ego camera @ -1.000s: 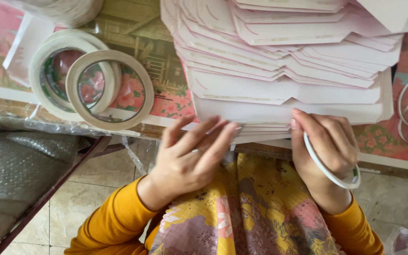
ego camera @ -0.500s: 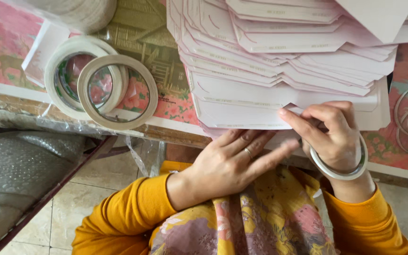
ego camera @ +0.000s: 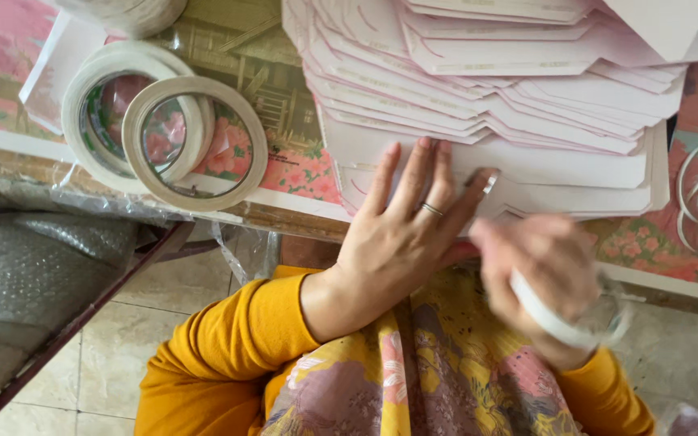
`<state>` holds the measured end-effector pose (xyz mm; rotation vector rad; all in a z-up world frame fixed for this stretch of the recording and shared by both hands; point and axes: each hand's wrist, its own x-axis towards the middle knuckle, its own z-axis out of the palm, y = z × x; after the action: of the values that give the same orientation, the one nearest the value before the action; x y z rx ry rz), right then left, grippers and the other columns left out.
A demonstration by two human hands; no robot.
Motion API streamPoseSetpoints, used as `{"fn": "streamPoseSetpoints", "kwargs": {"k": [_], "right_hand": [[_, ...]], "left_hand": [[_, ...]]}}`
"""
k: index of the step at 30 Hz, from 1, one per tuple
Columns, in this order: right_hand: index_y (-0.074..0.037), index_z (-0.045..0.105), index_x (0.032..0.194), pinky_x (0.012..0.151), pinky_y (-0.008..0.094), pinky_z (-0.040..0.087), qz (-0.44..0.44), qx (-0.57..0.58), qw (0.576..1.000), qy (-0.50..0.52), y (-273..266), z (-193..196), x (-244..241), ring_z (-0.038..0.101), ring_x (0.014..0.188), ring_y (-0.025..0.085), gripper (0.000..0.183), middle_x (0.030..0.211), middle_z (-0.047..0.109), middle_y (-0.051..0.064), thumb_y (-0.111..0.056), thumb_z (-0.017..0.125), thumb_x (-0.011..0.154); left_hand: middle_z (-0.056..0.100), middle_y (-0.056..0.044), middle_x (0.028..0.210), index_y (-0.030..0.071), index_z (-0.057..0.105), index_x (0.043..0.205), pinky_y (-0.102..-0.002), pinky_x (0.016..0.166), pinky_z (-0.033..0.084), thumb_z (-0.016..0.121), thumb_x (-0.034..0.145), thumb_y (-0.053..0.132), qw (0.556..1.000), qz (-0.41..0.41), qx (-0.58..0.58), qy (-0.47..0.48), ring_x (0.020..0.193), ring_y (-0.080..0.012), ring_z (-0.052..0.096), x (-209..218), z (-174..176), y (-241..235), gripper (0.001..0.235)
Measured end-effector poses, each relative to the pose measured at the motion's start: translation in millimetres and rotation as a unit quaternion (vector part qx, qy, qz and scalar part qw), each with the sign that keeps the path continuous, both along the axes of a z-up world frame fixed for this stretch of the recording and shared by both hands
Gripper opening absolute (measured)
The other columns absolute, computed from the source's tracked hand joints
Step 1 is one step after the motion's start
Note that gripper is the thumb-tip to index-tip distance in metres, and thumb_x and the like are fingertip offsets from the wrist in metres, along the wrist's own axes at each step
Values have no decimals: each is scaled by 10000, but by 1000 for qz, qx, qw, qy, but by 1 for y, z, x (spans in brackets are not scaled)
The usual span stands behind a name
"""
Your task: The person applies clear adhesive tape to the flap of a stack of pink envelopes. They use both hands to smooth the tape and press the flap closed, repeating the process for multiple envelopes.
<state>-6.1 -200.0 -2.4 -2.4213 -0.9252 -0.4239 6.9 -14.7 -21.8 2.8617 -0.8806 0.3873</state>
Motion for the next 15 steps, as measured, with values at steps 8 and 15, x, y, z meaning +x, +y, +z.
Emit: {"fn": "streamPoseSetpoints", "kwargs": {"k": [8,15], "right_hand": [[97,632,1059,684,317,471,-73,165,962,203,61,16,9,601,701,231,172,828,667,157,45,511,947],[64,638,1077,745,374,492,-20,106,983,151,74,14,18,627,738,278,206,865,699,139,-14,480,971]], "left_hand": [[625,-183,1216,-40,466,1279,-454,1055,497,400,970,-22,951,-31,-307,4,1073,-251,688,-17,3,80,316],[597,-169,1291,23,363,1298,-527,1051,484,458,1033,87,940,-143,-308,15,1247,-363,563,-19,-19,97,289]]}}
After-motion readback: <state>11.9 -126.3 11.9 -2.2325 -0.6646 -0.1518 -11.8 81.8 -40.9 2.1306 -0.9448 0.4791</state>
